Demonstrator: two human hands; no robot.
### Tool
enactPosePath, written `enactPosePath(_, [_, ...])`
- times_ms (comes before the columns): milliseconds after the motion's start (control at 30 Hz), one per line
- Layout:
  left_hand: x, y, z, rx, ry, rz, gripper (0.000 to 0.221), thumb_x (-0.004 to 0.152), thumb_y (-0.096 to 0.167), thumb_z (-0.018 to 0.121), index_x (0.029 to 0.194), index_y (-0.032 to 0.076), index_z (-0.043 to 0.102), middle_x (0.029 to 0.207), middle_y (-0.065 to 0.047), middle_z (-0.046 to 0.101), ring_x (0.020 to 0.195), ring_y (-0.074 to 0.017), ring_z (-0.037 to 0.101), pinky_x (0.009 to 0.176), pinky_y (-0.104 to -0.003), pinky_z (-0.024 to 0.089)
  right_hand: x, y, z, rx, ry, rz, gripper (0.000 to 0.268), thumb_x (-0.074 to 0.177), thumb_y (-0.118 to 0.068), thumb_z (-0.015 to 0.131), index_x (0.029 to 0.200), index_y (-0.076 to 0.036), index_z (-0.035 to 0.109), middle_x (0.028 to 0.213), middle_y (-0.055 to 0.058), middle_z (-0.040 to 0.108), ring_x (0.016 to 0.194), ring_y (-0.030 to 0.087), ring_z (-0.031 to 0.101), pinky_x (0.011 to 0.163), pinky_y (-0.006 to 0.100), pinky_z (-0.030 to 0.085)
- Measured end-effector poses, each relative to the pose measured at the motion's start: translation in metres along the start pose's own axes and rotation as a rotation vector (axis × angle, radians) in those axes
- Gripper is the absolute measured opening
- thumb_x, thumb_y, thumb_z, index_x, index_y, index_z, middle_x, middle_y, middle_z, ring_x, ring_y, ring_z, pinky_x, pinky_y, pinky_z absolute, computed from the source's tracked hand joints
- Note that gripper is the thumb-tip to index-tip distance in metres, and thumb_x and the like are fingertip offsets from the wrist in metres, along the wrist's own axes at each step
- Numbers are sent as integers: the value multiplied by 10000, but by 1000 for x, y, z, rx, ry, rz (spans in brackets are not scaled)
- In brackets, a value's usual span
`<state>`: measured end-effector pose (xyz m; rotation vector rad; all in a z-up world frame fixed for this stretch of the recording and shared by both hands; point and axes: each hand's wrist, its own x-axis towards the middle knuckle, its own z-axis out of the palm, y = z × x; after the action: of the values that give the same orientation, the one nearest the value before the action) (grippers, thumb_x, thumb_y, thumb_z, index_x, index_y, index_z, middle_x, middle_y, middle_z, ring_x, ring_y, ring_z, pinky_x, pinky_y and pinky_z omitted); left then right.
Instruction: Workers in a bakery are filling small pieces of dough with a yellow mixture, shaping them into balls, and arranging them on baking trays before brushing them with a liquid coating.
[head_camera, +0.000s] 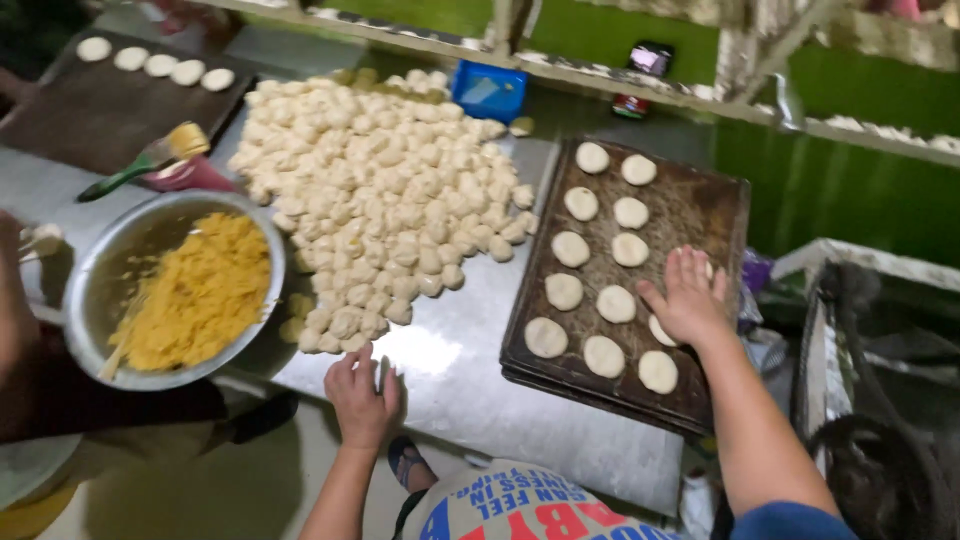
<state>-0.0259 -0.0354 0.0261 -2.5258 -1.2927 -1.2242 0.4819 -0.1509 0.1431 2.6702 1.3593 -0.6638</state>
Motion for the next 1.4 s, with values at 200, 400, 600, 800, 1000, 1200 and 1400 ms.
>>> enactPosePath(200, [5,-42,3,255,-160,-160,473,783,312,731,1194,89,659,1157,-157,688,922,-424,610,761,-544,471,22,22,24,11,45,20,825,946,-688,267,1643,-269,131,1753,13,-45,1613,249,-121,1227,589,-76])
enactPosePath(400, [33,-58,-1,-73,91,68,90,724,58,655,730,123,593,720,-100,576,688,-366,567,563,-509,334,5,-26,56,139,413,-201,840,954,-595,326,1644,-136,187,1720,228,72,1540,538,-3,1198,651,35])
enactPosePath(600, [22,-68,11,-245,33,19,183,690,184,753,764,114,600,934,-108,546,870,-363,510,705,-508,334,-69,-180,101,225,681,-914,574,905,-274,650,1362,59,549,1394,313,549,1336,482,480,1205,569,348])
enactPosePath(800, [22,-34,-66,-811,-18,-136,150,945,112,723,899,-6,642,931,-153,626,918,-328,560,862,-413,464,-132,-306,164,603,151,-777,528,964,-293,547,1440,-64,568,1510,142,562,1396,265,528,1158,374,402])
enactPosePath(1000, [-3,-42,-11,-1149,-349,-845,143,992,281,644,948,151,604,808,28,554,776,-92,494,718,-306,423,-128,-352,234,825,62,-487,852,874,-273,632,1626,-90,275,1581,156,465,1348,203,535,1129,312,376])
enactPosePath(1200, [7,-46,8,-1556,-241,-1245,123,1047,214,643,961,146,589,820,2,618,725,-79,576,670,-239,493,-115,-353,268,348,537,-788,409,955,-214,576,1298,9,558,1112,195,635,1030,395,616,930,483,486])
enactPosePath(1400, [23,-74,-14,-1842,131,-1278,166,966,73,678,914,213,604,867,44,642,831,-89,598,849,-266,497,-95,-308,239,505,322,-611,295,972,-234,582,1200,-117,728,1138,61,742,1046,222,709,949,314,519])
